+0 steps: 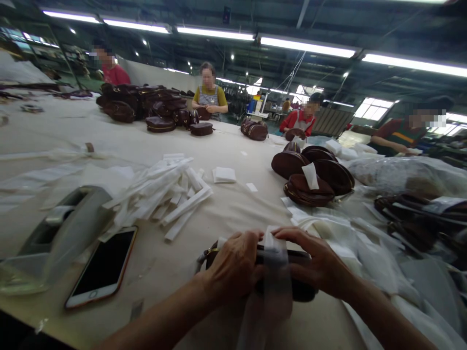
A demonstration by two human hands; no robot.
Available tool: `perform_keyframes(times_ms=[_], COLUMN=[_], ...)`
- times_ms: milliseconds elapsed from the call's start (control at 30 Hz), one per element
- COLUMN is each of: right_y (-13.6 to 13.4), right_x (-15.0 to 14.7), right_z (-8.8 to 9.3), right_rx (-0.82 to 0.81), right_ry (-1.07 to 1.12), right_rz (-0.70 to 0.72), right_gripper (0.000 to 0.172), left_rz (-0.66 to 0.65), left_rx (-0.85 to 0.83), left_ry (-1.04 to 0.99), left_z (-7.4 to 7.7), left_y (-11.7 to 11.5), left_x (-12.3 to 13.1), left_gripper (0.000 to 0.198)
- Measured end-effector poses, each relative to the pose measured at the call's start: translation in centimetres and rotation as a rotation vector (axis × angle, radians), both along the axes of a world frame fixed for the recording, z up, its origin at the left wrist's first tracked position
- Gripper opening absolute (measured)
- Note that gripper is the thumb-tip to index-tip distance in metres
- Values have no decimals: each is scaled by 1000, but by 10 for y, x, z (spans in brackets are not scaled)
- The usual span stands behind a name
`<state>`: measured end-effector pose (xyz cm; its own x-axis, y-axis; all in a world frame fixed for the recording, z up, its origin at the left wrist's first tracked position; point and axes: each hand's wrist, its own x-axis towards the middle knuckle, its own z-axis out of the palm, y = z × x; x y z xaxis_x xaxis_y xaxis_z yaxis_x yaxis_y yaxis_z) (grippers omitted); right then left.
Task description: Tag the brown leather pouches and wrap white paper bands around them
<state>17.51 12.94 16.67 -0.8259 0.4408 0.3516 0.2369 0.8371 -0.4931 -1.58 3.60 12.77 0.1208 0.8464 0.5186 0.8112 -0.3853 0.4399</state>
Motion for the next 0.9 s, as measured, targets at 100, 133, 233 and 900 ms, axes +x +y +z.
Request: perform_keyframes(times_ms=[100, 133, 233, 900], right_y=[0, 0, 0, 65], right_x=[-2, -3, -7, -9], right_z=[3, 4, 7, -50], right_rx=[-96, -133, -243, -1027], right_ry=[-103, -141, -246, -77], right_rz=[-11, -16, -34, 14], right_gripper=[38, 39, 43, 43], left_rz=[-34, -67, -140, -157], left_rx=[73, 98, 155, 212], left_ry=[-11, 13, 72, 75], left_z=[1, 1, 1, -2], left_y=[-1, 0, 1, 2], left_x=[-1, -2, -3, -3], left_gripper=[53, 52, 38, 25])
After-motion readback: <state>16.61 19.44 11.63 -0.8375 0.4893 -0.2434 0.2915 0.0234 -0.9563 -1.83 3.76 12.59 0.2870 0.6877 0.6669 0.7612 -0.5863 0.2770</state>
